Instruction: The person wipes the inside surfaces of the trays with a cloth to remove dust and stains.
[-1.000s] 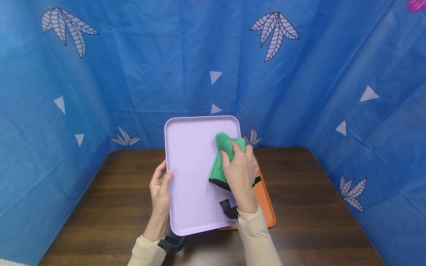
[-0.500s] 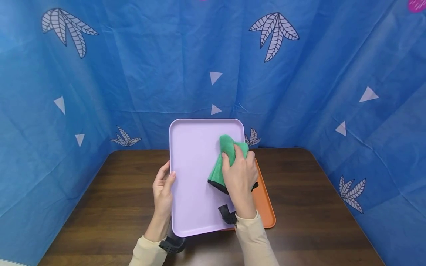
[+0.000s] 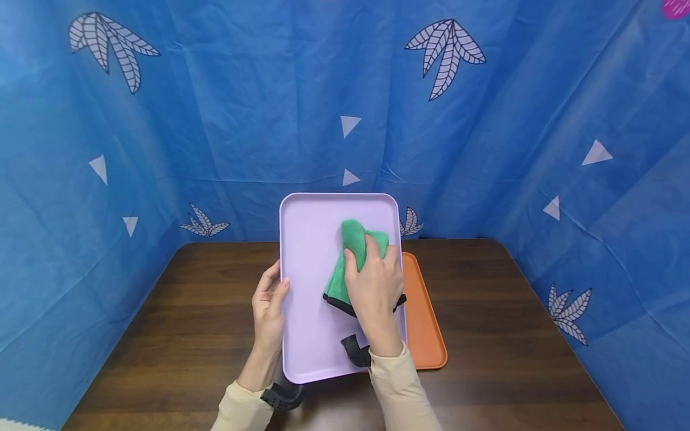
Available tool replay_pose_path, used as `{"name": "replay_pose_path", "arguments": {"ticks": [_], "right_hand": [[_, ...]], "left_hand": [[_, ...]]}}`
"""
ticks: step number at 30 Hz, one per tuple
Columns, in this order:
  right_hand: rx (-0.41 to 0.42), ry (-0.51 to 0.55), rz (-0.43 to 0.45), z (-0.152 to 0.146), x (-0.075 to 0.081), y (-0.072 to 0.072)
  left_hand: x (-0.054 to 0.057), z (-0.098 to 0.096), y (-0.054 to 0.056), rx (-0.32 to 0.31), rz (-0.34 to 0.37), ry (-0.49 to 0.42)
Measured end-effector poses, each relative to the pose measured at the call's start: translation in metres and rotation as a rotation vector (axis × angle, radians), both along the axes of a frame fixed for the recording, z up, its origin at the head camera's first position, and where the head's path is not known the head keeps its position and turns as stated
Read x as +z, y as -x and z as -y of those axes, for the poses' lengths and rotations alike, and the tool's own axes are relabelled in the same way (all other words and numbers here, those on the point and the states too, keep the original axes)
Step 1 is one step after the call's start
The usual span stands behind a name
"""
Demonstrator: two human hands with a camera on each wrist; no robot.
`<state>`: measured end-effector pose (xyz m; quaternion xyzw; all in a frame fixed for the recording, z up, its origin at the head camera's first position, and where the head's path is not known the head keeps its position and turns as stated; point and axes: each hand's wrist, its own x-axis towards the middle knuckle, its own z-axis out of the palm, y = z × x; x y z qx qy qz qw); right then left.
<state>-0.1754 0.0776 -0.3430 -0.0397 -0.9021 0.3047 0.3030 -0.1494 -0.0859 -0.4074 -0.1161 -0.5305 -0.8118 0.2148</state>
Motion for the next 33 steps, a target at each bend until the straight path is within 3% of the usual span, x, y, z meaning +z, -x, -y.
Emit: {"name": "replay_pose_path", "arguments": {"ticks": [10, 23, 33], "right_hand": [[0.082, -0.090, -0.146, 0.021, 0.000, -0.006], [0.214, -0.283, -0.354, 0.056, 0.002, -0.023], [0.255, -0.264, -0.360, 0.056, -0.001, -0.019]], "left_hand": [[0.000, -0.004, -0.001, 0.019, 0.023, 0.010], [-0.002, -0.007, 0.000, -0.011, -0.035, 0.021], [-0.001, -0.005, 0.000, -0.032, -0.029, -0.020]]}}
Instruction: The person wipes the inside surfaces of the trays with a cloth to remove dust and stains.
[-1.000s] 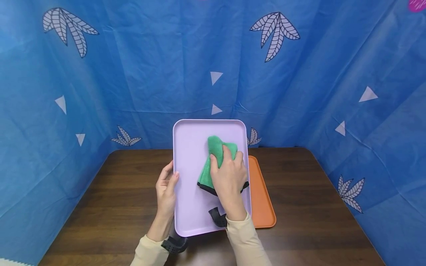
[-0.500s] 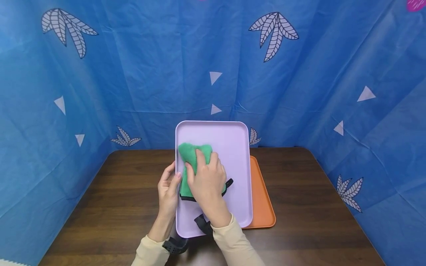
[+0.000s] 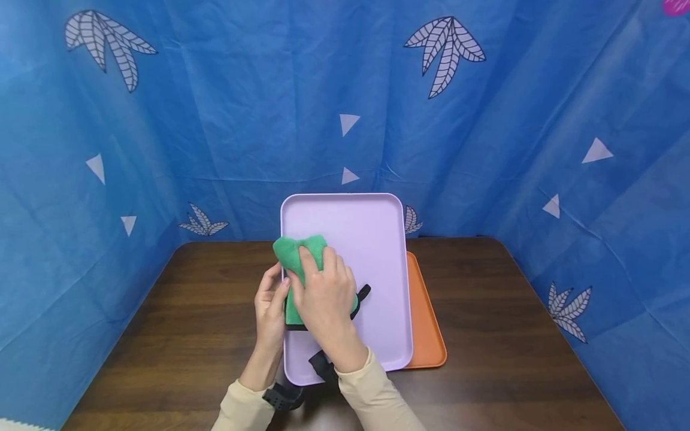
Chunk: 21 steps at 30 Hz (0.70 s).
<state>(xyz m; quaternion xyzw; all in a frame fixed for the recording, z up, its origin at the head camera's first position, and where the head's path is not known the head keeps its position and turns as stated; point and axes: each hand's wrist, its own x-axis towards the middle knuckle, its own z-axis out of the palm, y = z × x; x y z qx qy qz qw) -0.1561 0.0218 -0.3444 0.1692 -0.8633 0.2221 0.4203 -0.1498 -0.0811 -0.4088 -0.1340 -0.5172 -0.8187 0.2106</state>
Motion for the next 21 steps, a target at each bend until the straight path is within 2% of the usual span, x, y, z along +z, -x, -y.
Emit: {"name": "replay_pose_path", "arguments": {"ticks": [10, 21], "right_hand": [[0.031, 0.038, 0.015, -0.008, -0.002, 0.001], [0.025, 0.063, 0.062, -0.018, -0.004, 0.002]], "left_hand": [[0.000, -0.001, 0.000, -0.011, 0.038, -0.013], [-0.003, 0.002, 0.001, 0.005, 0.010, -0.010]]}}
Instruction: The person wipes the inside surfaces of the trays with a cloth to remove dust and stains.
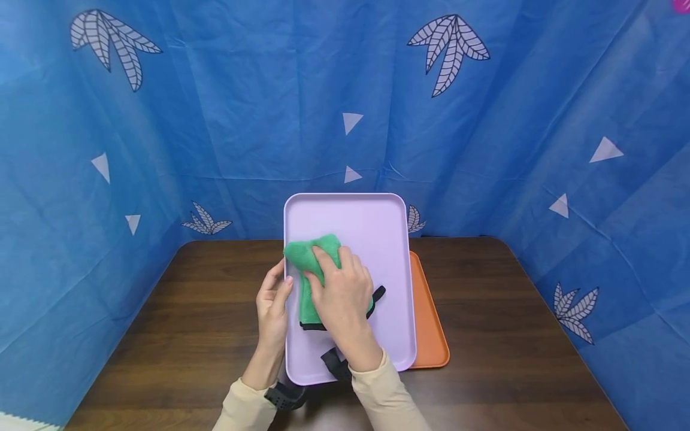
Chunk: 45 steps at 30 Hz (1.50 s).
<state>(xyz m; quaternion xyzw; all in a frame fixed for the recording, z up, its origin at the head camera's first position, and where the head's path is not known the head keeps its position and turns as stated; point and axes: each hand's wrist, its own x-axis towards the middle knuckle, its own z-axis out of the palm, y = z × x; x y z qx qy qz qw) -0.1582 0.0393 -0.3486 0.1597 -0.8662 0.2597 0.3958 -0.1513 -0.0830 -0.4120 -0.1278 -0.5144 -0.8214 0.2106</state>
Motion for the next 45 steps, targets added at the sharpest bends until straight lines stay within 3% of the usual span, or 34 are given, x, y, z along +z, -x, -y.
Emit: {"name": "replay_pose_path", "arguments": {"ticks": [9, 21, 25, 36, 45], "right_hand": [[-0.067, 0.042, 0.063, -0.020, -0.003, 0.005], [-0.272, 0.151, 0.303, -0.062, -0.006, 0.014], [-0.292, 0.176, 0.365, -0.068, -0.008, 0.014], [-0.298, 0.230, 0.406, -0.064, -0.011, 0.011], [-0.290, 0.221, 0.358, -0.057, -0.015, 0.010]], "left_hand": [[0.002, 0.005, 0.001, 0.021, 0.019, -0.017], [0.003, 0.012, 0.002, 0.008, 0.002, -0.037], [0.003, 0.014, 0.003, 0.000, -0.001, -0.042], [0.002, 0.014, 0.002, -0.016, 0.008, -0.043], [0.002, 0.012, 0.003, -0.011, 0.014, -0.022]]}}
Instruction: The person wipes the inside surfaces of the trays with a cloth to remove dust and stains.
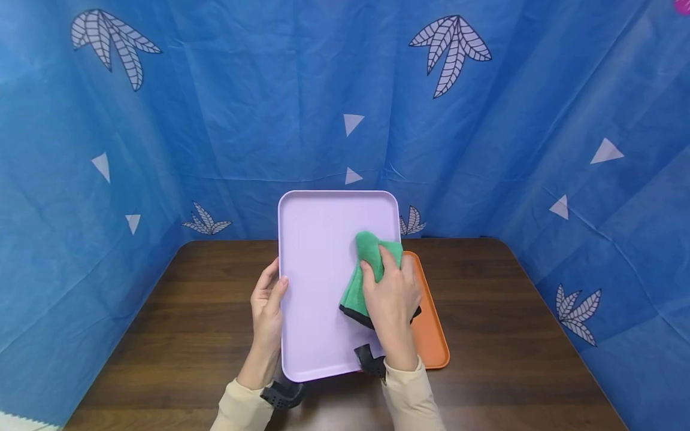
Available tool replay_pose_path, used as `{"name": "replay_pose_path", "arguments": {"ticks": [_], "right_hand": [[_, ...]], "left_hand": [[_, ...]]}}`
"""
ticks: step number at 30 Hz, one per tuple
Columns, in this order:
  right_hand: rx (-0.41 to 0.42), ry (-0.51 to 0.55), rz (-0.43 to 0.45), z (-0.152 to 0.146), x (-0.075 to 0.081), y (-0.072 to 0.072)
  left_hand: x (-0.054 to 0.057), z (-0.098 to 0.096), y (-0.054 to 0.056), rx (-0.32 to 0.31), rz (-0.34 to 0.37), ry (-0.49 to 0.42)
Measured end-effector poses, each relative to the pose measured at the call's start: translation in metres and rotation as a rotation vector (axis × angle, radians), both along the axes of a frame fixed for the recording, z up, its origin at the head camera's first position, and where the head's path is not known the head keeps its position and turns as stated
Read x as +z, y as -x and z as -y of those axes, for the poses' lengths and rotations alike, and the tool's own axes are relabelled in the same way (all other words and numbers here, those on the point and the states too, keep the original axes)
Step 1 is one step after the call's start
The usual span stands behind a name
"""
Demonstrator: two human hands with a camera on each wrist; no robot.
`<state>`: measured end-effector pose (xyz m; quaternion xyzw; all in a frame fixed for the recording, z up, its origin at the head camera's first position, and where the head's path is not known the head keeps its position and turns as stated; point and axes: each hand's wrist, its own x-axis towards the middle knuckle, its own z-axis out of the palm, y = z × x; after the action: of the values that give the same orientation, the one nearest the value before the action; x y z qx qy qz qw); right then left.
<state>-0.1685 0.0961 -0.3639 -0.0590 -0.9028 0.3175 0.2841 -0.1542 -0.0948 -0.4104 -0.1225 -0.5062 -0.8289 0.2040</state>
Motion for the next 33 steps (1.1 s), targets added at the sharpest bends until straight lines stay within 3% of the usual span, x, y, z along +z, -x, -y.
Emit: {"name": "replay_pose_path", "arguments": {"ticks": [25, 33], "right_hand": [[0.156, -0.155, -0.268, 0.050, 0.001, -0.012], [0.247, -0.267, -0.361, 0.069, 0.005, -0.021]], "left_hand": [[-0.004, -0.006, 0.002, 0.003, 0.021, 0.012], [-0.005, -0.006, 0.001, -0.011, -0.017, 0.051]]}}
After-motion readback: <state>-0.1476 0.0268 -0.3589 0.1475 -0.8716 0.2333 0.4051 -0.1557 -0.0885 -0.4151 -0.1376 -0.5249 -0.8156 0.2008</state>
